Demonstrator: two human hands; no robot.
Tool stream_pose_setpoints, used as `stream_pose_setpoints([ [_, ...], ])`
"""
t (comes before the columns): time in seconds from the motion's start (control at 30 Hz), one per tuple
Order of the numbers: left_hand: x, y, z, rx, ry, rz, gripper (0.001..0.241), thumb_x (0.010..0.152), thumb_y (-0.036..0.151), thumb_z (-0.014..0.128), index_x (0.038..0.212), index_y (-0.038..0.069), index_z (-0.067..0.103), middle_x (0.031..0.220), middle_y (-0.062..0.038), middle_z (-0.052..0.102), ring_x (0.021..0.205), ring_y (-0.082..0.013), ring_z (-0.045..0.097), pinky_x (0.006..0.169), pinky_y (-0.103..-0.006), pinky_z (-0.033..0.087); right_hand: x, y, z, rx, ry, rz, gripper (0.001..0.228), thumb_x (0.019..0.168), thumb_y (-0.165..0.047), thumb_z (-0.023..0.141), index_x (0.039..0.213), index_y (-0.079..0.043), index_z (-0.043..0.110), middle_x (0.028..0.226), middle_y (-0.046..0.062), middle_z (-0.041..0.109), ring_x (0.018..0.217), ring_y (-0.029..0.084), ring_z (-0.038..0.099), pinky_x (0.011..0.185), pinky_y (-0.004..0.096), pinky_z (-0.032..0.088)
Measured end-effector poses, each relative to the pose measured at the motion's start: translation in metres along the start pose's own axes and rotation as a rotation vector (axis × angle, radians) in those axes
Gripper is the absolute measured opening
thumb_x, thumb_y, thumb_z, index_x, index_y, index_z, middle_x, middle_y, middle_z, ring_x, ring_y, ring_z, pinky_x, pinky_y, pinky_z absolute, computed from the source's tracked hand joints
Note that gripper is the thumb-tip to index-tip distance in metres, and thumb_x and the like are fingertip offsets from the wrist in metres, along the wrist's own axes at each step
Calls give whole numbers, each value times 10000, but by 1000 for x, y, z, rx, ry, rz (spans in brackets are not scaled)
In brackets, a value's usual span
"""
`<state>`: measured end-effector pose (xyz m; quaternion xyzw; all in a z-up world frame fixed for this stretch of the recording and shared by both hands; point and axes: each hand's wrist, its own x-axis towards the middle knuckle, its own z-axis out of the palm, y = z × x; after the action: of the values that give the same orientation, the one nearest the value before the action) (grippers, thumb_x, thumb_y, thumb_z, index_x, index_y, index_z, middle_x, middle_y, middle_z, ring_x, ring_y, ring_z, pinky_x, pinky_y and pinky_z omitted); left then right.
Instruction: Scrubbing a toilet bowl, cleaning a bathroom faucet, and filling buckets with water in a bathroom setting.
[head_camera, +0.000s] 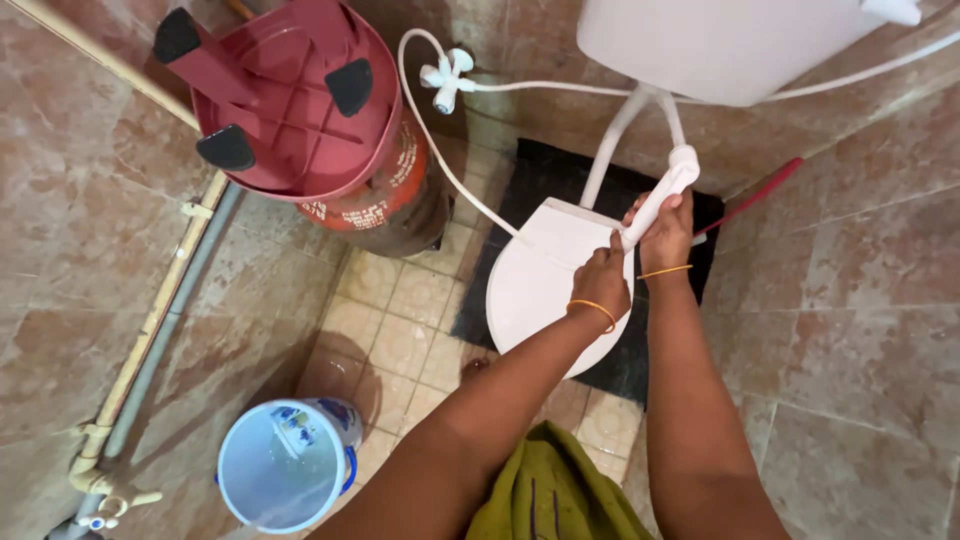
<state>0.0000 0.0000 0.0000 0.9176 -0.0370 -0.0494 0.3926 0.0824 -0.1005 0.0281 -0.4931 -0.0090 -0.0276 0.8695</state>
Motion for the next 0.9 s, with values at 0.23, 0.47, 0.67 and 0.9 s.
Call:
stream_pose_setpoints([
  [0.23, -19, -2, -17, -30, -74, -58, 890, 846, 97, 676, 1590, -11, 199, 1229, -250, 574, 1069, -421, 610, 941, -491, 495, 9, 41, -22, -114, 64, 85, 570, 1057, -513, 534, 1364, -54, 395, 927, 125, 610, 716, 247, 617, 646, 402, 565],
  [0.47, -13, -4, -21, -148, 160, -30, 893, 832, 45, 681, 1585, -34, 207, 1250, -263, 565, 1070, -432, 606, 928, -499, 496, 11, 28, 20, -339, -132, 9, 416, 1091, -352, 528, 1369, -53, 444, 983, 116, 637, 810, 206, 660, 756, 362, 579],
  [0.67, -2, 13, -16, -153, 191, 92, 641, 890, 99, 697, 1464, 21, 421, 1119, -238, 631, 1028, -434, 615, 897, -517, 490, -13, -1, 6, -271, 176, -178, 338, 1104, -314, 496, 1287, -37, 436, 930, 104, 619, 732, 197, 638, 666, 334, 573],
  [0.9, -13, 9, -42, -300, 207, 52, 419, 889, 57, 655, 1288, 11, 534, 1036, -251, 682, 973, -458, 647, 813, -537, 511, -26, 10, 27, -371, 24, -221, 422, 1060, -358, 521, 1345, -50, 474, 894, 80, 615, 729, 149, 609, 644, 298, 545],
])
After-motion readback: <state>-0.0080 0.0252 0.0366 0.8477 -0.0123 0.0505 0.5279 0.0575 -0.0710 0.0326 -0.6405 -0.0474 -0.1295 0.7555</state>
